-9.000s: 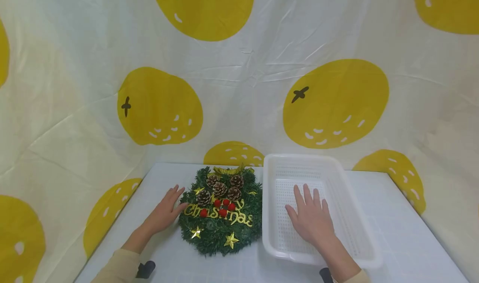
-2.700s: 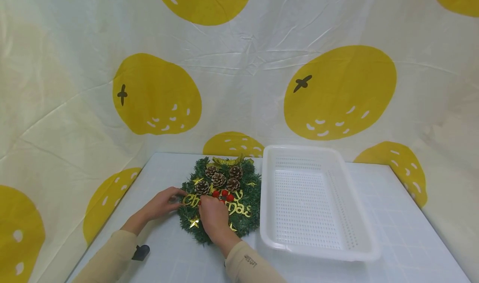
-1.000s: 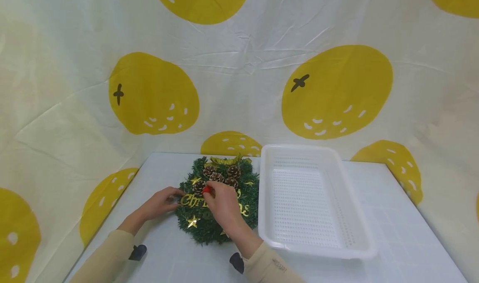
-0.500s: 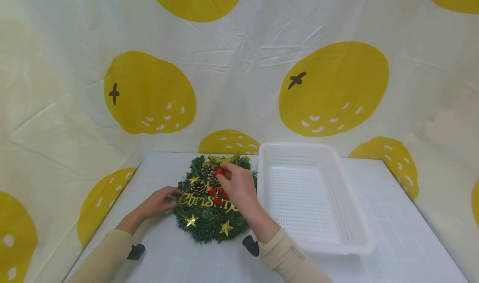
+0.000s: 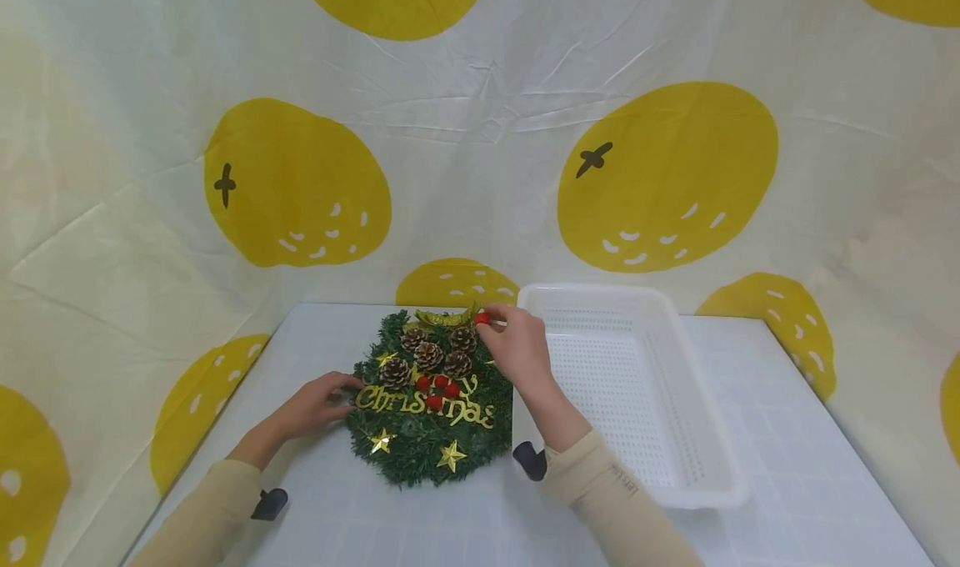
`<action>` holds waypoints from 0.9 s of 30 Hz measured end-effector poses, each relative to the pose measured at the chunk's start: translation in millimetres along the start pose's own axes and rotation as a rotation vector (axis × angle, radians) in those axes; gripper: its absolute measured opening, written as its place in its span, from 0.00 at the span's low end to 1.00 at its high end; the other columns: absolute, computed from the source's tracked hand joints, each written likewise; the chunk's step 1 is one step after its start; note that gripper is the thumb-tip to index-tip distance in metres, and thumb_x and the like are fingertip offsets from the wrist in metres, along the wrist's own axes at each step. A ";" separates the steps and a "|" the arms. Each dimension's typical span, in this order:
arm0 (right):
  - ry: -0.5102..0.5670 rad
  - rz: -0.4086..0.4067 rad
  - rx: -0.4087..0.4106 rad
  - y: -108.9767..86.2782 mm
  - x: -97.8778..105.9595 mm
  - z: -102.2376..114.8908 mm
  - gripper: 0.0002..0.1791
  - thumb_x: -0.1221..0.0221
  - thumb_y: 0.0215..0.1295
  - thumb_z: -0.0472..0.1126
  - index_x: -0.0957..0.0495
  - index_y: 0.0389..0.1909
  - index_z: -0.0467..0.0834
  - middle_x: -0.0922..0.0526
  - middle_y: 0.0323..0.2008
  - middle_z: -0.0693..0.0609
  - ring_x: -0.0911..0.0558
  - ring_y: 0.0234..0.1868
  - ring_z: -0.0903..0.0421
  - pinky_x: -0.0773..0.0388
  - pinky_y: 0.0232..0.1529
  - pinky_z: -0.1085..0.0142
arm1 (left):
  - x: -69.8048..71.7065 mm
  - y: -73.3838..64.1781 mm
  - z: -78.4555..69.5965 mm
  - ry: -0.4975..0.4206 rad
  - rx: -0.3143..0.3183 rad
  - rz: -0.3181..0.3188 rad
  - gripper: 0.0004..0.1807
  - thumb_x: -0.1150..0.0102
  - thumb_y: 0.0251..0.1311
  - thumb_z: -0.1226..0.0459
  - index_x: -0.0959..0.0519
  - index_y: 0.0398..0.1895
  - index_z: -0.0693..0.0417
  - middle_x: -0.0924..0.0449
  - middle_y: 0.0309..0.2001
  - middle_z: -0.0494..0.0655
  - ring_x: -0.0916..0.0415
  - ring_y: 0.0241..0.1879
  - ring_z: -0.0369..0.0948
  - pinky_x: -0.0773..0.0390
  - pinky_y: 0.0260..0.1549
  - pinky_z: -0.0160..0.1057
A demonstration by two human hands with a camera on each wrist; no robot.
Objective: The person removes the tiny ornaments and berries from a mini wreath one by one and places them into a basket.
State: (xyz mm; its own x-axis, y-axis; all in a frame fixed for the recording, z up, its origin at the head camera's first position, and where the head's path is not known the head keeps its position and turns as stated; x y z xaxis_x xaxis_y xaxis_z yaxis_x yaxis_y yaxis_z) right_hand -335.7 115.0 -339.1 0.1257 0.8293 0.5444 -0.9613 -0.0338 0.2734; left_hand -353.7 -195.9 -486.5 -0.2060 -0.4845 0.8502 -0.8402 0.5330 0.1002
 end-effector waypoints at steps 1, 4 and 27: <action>-0.002 -0.004 -0.007 2.2 2.7 -3.8 0.20 0.38 0.65 0.41 0.20 0.56 0.39 0.17 0.52 0.42 0.16 0.48 0.46 0.18 0.44 0.53 | 0.1 0.1 0.8 -0.001 0.006 0.001 0.18 0.37 0.60 0.68 0.23 0.55 0.59 0.23 0.52 0.54 0.25 0.52 0.53 0.22 0.50 0.51; -0.019 -0.015 -0.033 8.9 11.3 -15.3 0.20 0.38 0.65 0.41 0.21 0.56 0.37 0.17 0.51 0.41 0.16 0.49 0.45 0.19 0.46 0.51 | -0.4 0.3 1.9 0.004 0.004 0.006 0.19 0.37 0.61 0.68 0.23 0.55 0.59 0.23 0.52 0.54 0.25 0.52 0.52 0.22 0.50 0.50; -0.027 0.079 -0.356 28.7 35.6 -114.5 0.24 0.44 0.69 0.40 0.28 0.63 0.33 0.27 0.60 0.34 0.28 0.60 0.37 0.26 0.55 0.48 | 1.3 0.4 0.0 0.002 -0.028 -0.001 0.18 0.36 0.61 0.67 0.23 0.54 0.61 0.23 0.51 0.56 0.25 0.52 0.54 0.21 0.49 0.50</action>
State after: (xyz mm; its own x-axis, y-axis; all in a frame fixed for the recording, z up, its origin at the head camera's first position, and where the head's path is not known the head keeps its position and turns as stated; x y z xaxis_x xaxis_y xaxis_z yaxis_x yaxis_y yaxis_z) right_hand -386.9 207.4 -402.6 0.0499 0.8170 0.5745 -0.9927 0.1036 -0.0611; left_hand -354.3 -196.3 -485.4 -0.2035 -0.4837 0.8512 -0.8263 0.5512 0.1156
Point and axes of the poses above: each hand's wrist, its own y-axis towards the middle knuckle, its own x-axis out of the back of the hand, z = x × y, the point moved 10 cm from there along y, towards the middle knuckle
